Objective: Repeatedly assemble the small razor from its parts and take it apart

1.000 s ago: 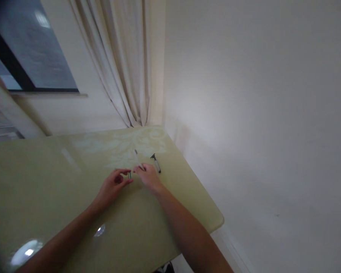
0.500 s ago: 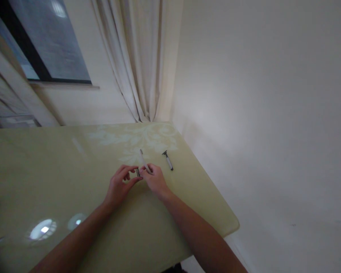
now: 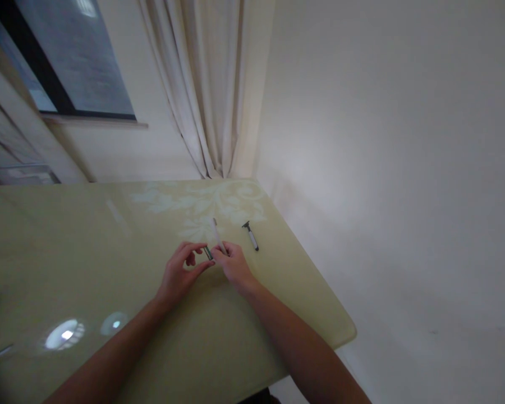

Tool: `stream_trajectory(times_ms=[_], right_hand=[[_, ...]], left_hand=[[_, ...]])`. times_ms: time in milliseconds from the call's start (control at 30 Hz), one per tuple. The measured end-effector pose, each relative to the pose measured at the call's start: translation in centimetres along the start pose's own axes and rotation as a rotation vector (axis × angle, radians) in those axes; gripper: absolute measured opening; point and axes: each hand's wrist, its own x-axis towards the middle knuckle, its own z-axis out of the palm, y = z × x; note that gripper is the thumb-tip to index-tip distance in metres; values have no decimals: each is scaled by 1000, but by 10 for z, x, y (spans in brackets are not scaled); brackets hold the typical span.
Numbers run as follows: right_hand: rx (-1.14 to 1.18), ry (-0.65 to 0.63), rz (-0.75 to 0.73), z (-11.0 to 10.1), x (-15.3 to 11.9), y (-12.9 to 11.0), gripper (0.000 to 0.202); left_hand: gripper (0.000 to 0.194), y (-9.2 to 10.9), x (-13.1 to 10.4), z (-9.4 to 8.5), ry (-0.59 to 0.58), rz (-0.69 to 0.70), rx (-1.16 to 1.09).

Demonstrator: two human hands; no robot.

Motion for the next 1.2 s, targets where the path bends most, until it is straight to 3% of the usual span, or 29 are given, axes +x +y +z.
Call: stream_trajectory(times_ms=[200,433,633,800,1067,1200], right_hand=[[-94,37,-50,-3,5,3,20],[-197,-14,-88,-4,6,4,19],[-228,-91,-96,-6,1,0,16],[-324,-82,-148,-6,0,-1,18],[-92,-166,-32,-6,1,3,31],[-38,-205,-2,-6,1,2,31]], left_hand=[[13,-3,0,1,-6,37,-38],[15,-9,-1,1,-101,73,-110],[32,-14,-1,4,-50,-3,-126],[34,-11,-1,4,-163,47,-117],[29,-11,0,3,-83,76,-108],[35,-11,2,-2,-143,105,-107]])
